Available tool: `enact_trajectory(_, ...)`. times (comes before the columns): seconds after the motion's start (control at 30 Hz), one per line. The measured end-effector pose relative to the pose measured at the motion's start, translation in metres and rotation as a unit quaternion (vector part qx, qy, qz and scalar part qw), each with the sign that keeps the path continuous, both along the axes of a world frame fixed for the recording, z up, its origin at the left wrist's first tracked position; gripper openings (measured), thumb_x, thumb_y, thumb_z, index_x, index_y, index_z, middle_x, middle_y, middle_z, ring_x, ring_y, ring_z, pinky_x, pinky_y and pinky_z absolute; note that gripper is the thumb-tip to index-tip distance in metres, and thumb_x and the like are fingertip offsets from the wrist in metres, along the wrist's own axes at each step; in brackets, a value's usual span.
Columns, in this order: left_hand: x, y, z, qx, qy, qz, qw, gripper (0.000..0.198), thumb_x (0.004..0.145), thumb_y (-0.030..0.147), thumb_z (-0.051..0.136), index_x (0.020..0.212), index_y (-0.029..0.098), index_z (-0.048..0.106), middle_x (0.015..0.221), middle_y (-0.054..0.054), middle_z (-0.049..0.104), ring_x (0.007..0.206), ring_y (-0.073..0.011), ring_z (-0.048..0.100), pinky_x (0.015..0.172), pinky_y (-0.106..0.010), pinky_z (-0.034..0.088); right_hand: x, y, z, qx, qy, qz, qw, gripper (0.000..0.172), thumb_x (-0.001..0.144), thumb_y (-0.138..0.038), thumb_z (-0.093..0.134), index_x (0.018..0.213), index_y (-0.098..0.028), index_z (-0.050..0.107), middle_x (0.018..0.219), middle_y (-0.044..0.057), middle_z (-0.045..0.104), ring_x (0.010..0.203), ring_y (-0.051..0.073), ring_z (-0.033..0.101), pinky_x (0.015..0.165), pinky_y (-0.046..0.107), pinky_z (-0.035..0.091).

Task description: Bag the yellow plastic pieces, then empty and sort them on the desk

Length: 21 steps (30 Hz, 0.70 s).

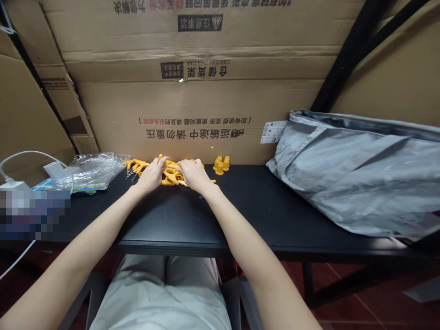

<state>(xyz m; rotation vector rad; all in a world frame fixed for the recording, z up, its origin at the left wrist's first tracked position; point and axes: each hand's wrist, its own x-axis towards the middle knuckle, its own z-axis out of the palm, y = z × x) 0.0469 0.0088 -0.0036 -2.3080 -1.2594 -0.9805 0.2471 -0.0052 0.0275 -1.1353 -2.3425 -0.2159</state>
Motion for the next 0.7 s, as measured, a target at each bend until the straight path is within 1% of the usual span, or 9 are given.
enact_trajectory(0.07, 0.0005, -0.0007, 0.0006, 0.0, -0.002, -0.001, 1.0, 0.04, 0.092, 0.015, 0.035, 0.131, 0.017, 0.042, 0.105, -0.013, 0.055, 0.094, -0.0224, 0.059, 0.084, -0.035, 0.047, -0.0004, -0.0016, 0.001, 0.015, -0.02, -0.013, 1.0, 0.03, 0.096, -0.022, 0.036, 0.113, -0.013, 0.059, 0.105, 0.015, 0.067, 0.097, 0.025, 0.059, 0.082, 0.036, 0.029)
enact_trajectory(0.13, 0.0002, -0.0016, 0.0015, 0.003, 0.003, 0.0, 1.0, 0.038, 0.092, 0.015, 0.034, 0.129, 0.017, 0.043, 0.103, -0.013, 0.055, 0.092, -0.022, 0.058, 0.082, -0.034, 0.047, -0.0004, -0.0017, 0.0008, 0.012, -0.024, -0.014, 1.0, 0.031, 0.097, -0.022, 0.035, 0.114, -0.013, 0.059, 0.108, 0.016, 0.066, 0.098, 0.025, 0.058, 0.082, 0.037, 0.03)
enact_trajectory(0.3, -0.0032, -0.0022, 0.0027, 0.043, 0.012, 0.007, 0.999, 0.035, 0.094, 0.015, 0.029, 0.124, 0.019, 0.044, 0.1, -0.01, 0.055, 0.086, -0.0191, 0.057, 0.077, -0.031, 0.047, 0.0006, 0.0021, -0.0023, -0.025, 0.0, 0.004, 1.0, 0.035, 0.098, -0.027, 0.034, 0.126, -0.018, 0.053, 0.122, 0.014, 0.062, 0.113, 0.025, 0.054, 0.084, 0.036, 0.036)
enact_trajectory(0.37, -0.0043, -0.0019, 0.0023, 0.058, 0.012, 0.004, 0.998, 0.033, 0.094, 0.015, 0.029, 0.122, 0.019, 0.045, 0.098, -0.009, 0.055, 0.085, -0.0187, 0.056, 0.077, -0.031, 0.046, 0.001, 0.0033, -0.0028, -0.036, 0.004, 0.005, 0.999, 0.035, 0.098, -0.028, 0.036, 0.127, -0.02, 0.052, 0.126, 0.013, 0.061, 0.116, 0.025, 0.053, 0.086, 0.037, 0.037)
enact_trajectory(0.5, -0.0048, -0.0003, -0.0011, 0.037, 0.013, -0.012, 0.999, 0.029, 0.093, 0.014, 0.031, 0.117, 0.018, 0.046, 0.097, -0.009, 0.055, 0.083, -0.0185, 0.056, 0.076, -0.03, 0.046, 0.0013, 0.0027, -0.0022, -0.055, -0.007, 0.0, 0.998, 0.031, 0.097, -0.027, 0.04, 0.122, -0.02, 0.056, 0.123, 0.012, 0.063, 0.114, 0.025, 0.055, 0.088, 0.038, 0.037)
enact_trajectory(0.6, -0.0042, 0.0024, -0.0044, 0.012, -0.002, -0.035, 0.999, 0.026, 0.092, 0.013, 0.033, 0.113, 0.018, 0.047, 0.096, -0.009, 0.054, 0.08, -0.0178, 0.057, 0.073, -0.029, 0.046, 0.0001, 0.0003, -0.0012, -0.049, -0.019, -0.019, 0.998, 0.028, 0.096, -0.024, 0.04, 0.116, -0.019, 0.059, 0.118, 0.012, 0.065, 0.11, 0.025, 0.057, 0.083, 0.037, 0.035)
enact_trajectory(0.7, -0.0039, 0.0057, -0.0072, 0.0, -0.042, -0.063, 0.997, 0.023, 0.091, 0.013, 0.035, 0.111, 0.018, 0.047, 0.096, -0.009, 0.054, 0.081, -0.0176, 0.058, 0.073, -0.03, 0.047, -0.0027, -0.0017, -0.0012, -0.024, -0.03, -0.041, 0.998, 0.027, 0.096, -0.021, 0.04, 0.111, -0.016, 0.061, 0.113, 0.014, 0.067, 0.104, 0.025, 0.058, 0.078, 0.035, 0.031)
